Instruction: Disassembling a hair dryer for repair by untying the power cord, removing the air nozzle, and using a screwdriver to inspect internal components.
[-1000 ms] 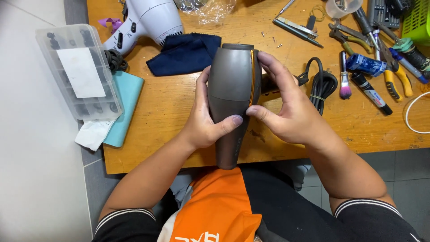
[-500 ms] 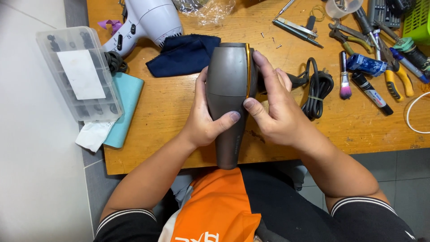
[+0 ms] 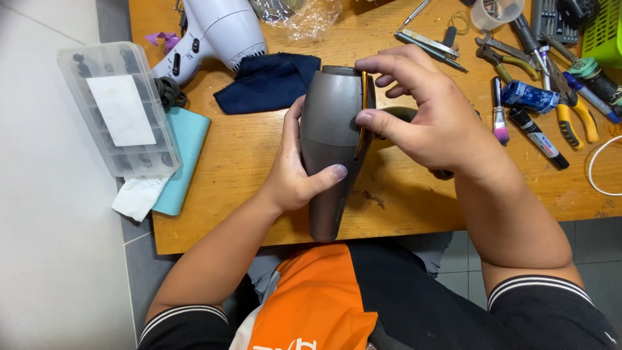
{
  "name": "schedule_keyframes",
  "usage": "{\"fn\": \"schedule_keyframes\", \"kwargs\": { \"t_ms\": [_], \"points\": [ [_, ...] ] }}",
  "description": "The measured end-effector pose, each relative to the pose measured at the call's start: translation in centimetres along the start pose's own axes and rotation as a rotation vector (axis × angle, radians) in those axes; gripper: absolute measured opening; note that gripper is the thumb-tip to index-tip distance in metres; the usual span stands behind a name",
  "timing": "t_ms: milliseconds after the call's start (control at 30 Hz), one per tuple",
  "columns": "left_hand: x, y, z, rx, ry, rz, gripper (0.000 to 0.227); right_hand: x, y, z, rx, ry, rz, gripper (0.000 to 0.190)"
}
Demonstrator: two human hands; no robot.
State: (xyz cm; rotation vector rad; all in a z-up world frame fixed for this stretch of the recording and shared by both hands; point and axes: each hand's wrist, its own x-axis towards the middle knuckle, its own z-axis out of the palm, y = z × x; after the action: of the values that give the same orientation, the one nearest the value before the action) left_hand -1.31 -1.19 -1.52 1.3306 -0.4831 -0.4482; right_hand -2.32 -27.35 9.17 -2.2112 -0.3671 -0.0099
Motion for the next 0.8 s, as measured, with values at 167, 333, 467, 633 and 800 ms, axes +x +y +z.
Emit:
{"fn": "schedule_keyframes", "kwargs": {
  "t_ms": [167, 333, 467, 633, 800],
  "points": [
    [0.1, -0.9, -0.3, -0.046, 0.011, -0.005, 0.113, -0.5, -0.8, 0.5, -0.024, 0.074, -0.011, 0.049],
    [0.2, -1.6, -0.5, -0.046, 0.039, 0.028, 0.11, -1.2, -1.0, 0.8, 0.495, 0.14, 0.207, 0.039],
    [0.2, -1.8, -0.8, -0.052, 0.028, 0.009, 0.112, -1.8, 1.2, -0.3, 0.448, 0.269, 0.124, 0.028],
    [1.0, -2.8, -2.5, -0.068, 0.017, -0.036, 0.093, -1.6, 7.5, -4.0, 0.12, 0.458, 0.003, 0.007],
    [1.0, -1.3, -2.2, -0.002, -0.041, -0.06, 0.098, -2.0, 14.3, -5.0, 0.19, 0.384, 0.246, 0.015]
  ]
}}
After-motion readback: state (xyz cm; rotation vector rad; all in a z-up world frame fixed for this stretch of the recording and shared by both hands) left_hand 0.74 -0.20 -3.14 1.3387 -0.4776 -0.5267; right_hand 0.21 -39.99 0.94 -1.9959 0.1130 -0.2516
